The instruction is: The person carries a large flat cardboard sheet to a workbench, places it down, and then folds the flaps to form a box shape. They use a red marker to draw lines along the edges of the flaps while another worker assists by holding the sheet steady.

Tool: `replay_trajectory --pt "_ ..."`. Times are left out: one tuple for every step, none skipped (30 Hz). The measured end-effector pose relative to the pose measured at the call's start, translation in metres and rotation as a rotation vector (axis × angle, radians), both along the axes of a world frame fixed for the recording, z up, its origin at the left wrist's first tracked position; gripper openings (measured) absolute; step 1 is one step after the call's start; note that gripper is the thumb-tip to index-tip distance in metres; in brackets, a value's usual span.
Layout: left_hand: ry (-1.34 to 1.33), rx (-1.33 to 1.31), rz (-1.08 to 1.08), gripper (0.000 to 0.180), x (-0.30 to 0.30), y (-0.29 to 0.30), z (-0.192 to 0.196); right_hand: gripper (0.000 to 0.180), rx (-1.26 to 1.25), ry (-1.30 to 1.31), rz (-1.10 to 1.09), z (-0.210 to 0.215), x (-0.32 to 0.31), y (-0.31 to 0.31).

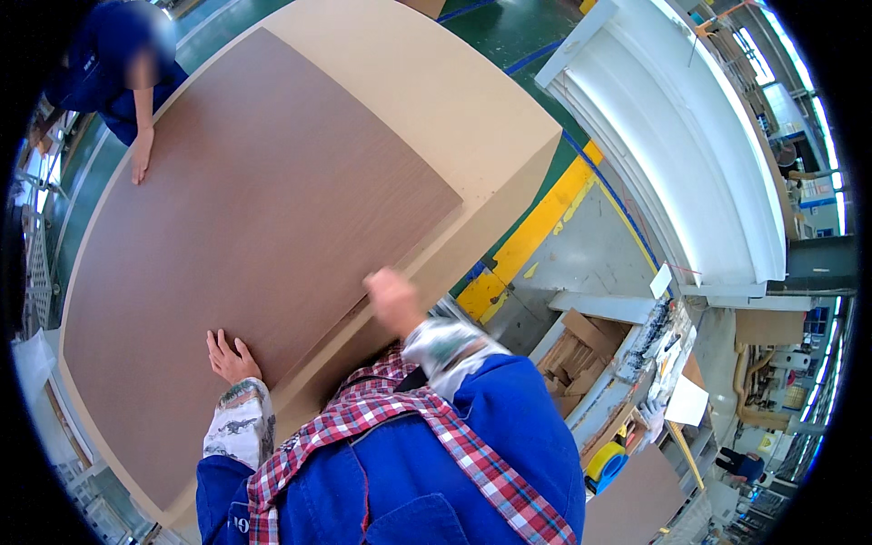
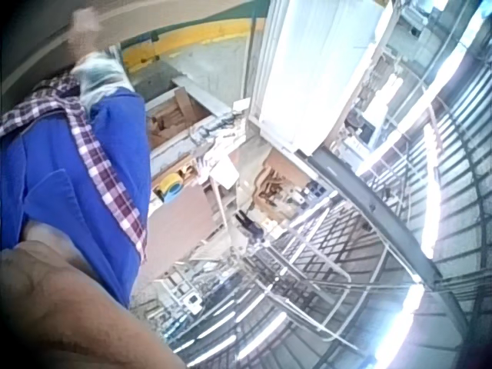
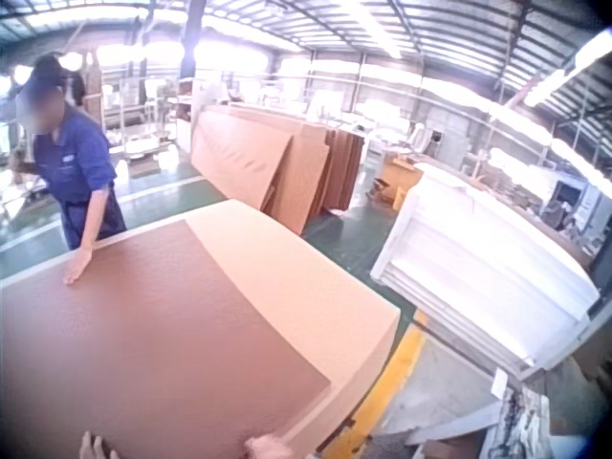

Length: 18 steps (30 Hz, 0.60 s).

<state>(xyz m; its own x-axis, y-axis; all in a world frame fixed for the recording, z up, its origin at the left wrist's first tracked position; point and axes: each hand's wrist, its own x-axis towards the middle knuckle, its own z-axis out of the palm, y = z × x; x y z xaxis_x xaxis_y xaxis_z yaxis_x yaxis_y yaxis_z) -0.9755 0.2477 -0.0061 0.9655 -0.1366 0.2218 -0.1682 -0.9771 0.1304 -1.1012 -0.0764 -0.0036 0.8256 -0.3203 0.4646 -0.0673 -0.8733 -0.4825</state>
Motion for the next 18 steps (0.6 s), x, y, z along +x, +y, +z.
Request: replay_trajectory --pt "-0.004 0.005 -0.002 0.042 0.000 0.000 0.000 0.012 0.068 -0.036 0.088 0.003 -0.001 0.033" --pt "-0.002 0.003 -0.002 0.042 0.000 -0.001 0.001 0.014 0.102 0.023 0.185 0.005 -0.003 0.064" --pt "-0.006 0.002 -0.003 0.042 0.000 -0.001 0.001 0.016 0.121 0.080 0.307 0.007 -0.004 0.083" --pt "0.000 0.004 0.002 0.042 0.000 -0.001 0.001 0.016 0.135 0.043 0.300 0.006 -0.003 0.091" --pt "-0.010 0.006 -0.013 0.042 0.000 -0.001 0.001 0.015 0.137 0.010 0.315 0.005 -0.001 0.088" --pt "-0.010 0.005 -0.015 0.042 0.000 0.000 0.001 0.015 0.125 -0.023 0.351 0.004 -0.001 0.077" --pt "-0.009 0.002 -0.010 0.042 0.000 0.000 0.001 0.014 0.047 -0.055 0.233 0.002 0.002 0.055" --pt "0.014 -0.008 -0.010 0.042 0.000 0.001 0.001 0.011 0.059 -0.067 0.113 0.001 0.005 0.022" --pt "0.008 -0.016 -0.006 0.042 -0.001 0.001 0.001 0.005 0.016 0.008 -0.082 0.001 0.006 -0.011" --pt "0.003 -0.017 -0.008 0.042 0.000 0.001 0.000 0.012 0.066 -0.082 -0.247 0.003 0.004 -0.044" --pt "-0.003 -0.020 -0.013 0.042 -0.001 0.001 -0.001 0.023 0.106 -0.082 -0.410 0.005 0.002 -0.072" --pt "-0.010 -0.026 -0.019 0.042 0.000 0.000 -0.001 0.028 0.161 -0.044 -0.503 0.007 -0.001 -0.093" --pt "0.002 -0.030 -0.011 0.042 0.000 -0.001 -0.002 0.026 0.101 -0.005 -0.465 0.005 -0.002 -0.103" --pt "0.000 -0.029 -0.011 0.042 0.000 -0.001 -0.003 0.024 0.045 0.013 -0.438 0.004 -0.004 -0.107" --pt "-0.002 -0.029 -0.001 0.042 0.000 -0.002 -0.003 0.023 0.004 0.046 -0.427 0.002 -0.006 -0.100" --pt "0.007 -0.038 -0.001 0.042 0.000 -0.002 -0.004 0.020 -0.048 -0.003 -0.378 -0.001 -0.007 -0.084" --pt "-0.007 -0.043 -0.011 0.042 0.001 -0.001 -0.005 0.021 -0.063 -0.001 -0.307 -0.005 -0.007 -0.062" --pt "-0.013 -0.049 -0.011 0.043 0.001 -0.001 -0.006 0.022 -0.067 0.006 -0.258 -0.009 -0.006 -0.036"
